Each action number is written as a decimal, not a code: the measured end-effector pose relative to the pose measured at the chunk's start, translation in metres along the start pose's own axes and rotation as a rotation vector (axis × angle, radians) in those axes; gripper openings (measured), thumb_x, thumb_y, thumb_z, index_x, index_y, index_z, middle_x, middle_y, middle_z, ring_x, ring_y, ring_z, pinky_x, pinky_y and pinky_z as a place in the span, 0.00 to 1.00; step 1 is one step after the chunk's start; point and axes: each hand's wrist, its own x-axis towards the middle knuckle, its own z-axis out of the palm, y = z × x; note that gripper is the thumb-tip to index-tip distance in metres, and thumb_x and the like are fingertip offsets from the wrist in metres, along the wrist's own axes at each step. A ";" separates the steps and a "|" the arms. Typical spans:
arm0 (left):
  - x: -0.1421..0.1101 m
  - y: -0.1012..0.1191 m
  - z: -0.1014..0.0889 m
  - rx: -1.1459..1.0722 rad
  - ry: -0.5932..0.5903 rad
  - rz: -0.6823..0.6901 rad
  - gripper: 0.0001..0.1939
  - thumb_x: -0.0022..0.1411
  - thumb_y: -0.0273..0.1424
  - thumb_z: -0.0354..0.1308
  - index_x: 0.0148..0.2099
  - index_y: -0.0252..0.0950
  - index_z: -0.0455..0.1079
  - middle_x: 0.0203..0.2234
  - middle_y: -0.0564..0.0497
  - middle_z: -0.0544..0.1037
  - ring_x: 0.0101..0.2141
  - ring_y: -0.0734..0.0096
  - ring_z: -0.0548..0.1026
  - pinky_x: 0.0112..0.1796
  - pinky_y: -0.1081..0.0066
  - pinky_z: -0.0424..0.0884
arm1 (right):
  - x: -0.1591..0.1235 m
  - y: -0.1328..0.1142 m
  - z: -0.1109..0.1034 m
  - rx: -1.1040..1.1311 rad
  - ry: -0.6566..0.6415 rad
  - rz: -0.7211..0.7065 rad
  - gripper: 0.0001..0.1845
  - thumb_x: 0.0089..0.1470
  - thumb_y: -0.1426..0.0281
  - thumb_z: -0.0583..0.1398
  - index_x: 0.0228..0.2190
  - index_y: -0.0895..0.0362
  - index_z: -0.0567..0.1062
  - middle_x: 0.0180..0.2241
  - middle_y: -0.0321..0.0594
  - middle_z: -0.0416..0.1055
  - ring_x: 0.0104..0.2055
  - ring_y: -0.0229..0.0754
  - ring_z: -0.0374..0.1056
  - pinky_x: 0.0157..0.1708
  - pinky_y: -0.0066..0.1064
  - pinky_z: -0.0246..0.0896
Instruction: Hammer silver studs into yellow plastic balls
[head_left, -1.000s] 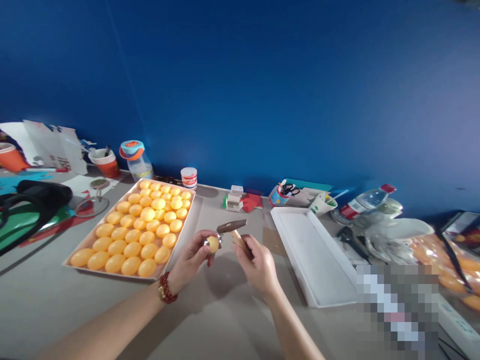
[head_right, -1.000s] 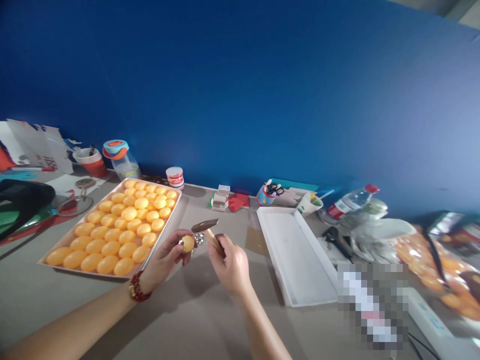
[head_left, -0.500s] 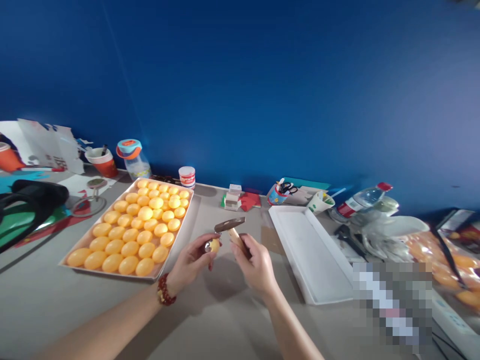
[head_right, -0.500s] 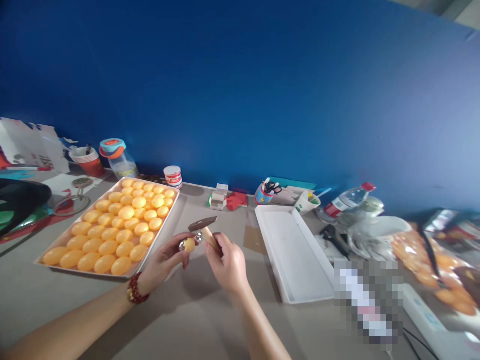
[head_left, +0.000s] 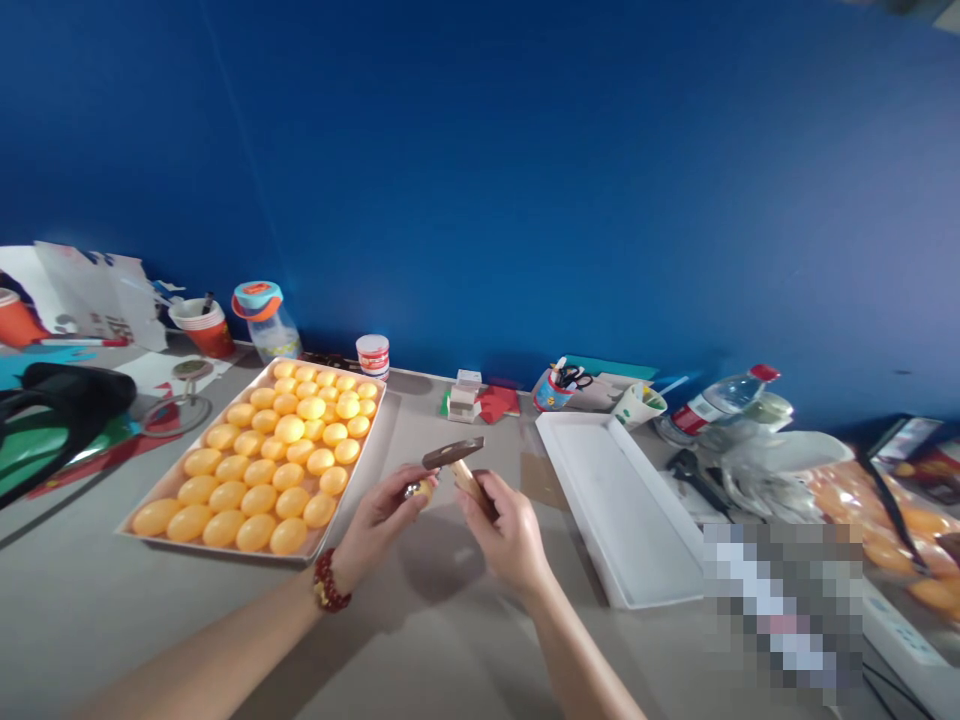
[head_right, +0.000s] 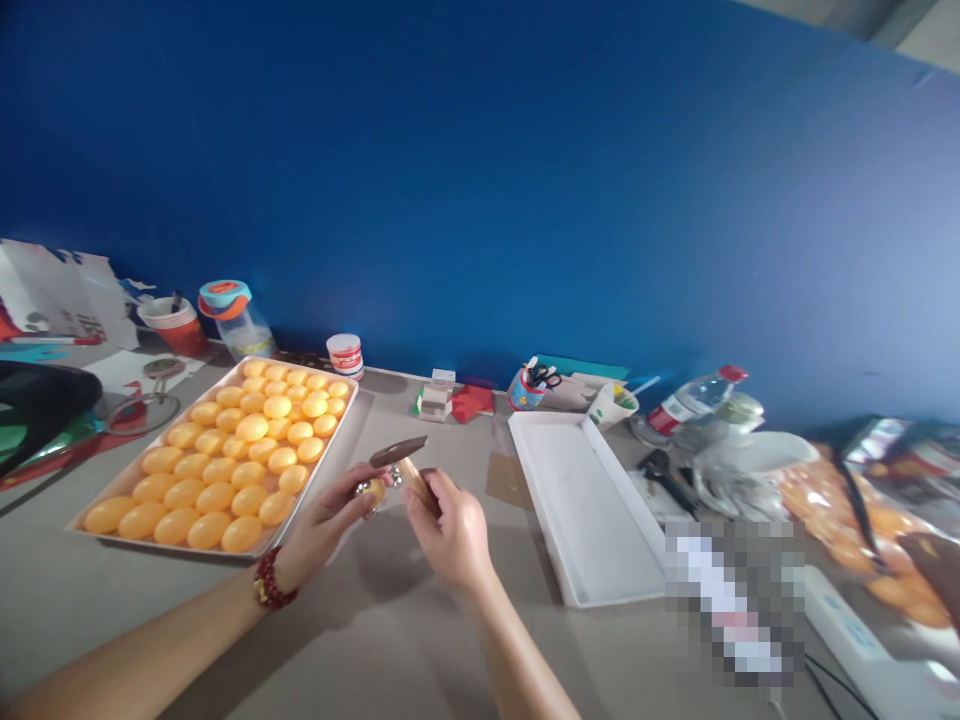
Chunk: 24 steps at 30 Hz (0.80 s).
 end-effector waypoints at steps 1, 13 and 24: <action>0.000 0.002 0.000 0.024 -0.006 0.006 0.13 0.65 0.34 0.57 0.51 0.39 0.73 0.46 0.45 0.75 0.35 0.69 0.71 0.33 0.72 0.69 | 0.000 0.000 0.000 0.004 -0.002 0.002 0.10 0.60 0.63 0.54 0.31 0.56 0.69 0.21 0.31 0.62 0.22 0.34 0.57 0.23 0.24 0.49; -0.004 0.005 -0.002 0.431 -0.080 0.173 0.20 0.66 0.31 0.55 0.59 0.41 0.65 0.52 0.45 0.75 0.48 0.61 0.74 0.47 0.65 0.71 | 0.001 -0.005 0.002 -0.012 -0.043 0.054 0.13 0.60 0.61 0.54 0.28 0.55 0.66 0.19 0.29 0.58 0.20 0.34 0.54 0.22 0.24 0.46; -0.012 0.010 0.002 0.492 -0.067 0.233 0.21 0.62 0.33 0.60 0.57 0.39 0.64 0.48 0.43 0.76 0.44 0.62 0.77 0.44 0.64 0.76 | -0.005 -0.014 0.006 0.050 -0.152 0.114 0.10 0.60 0.62 0.55 0.31 0.54 0.64 0.23 0.33 0.68 0.24 0.37 0.64 0.24 0.25 0.51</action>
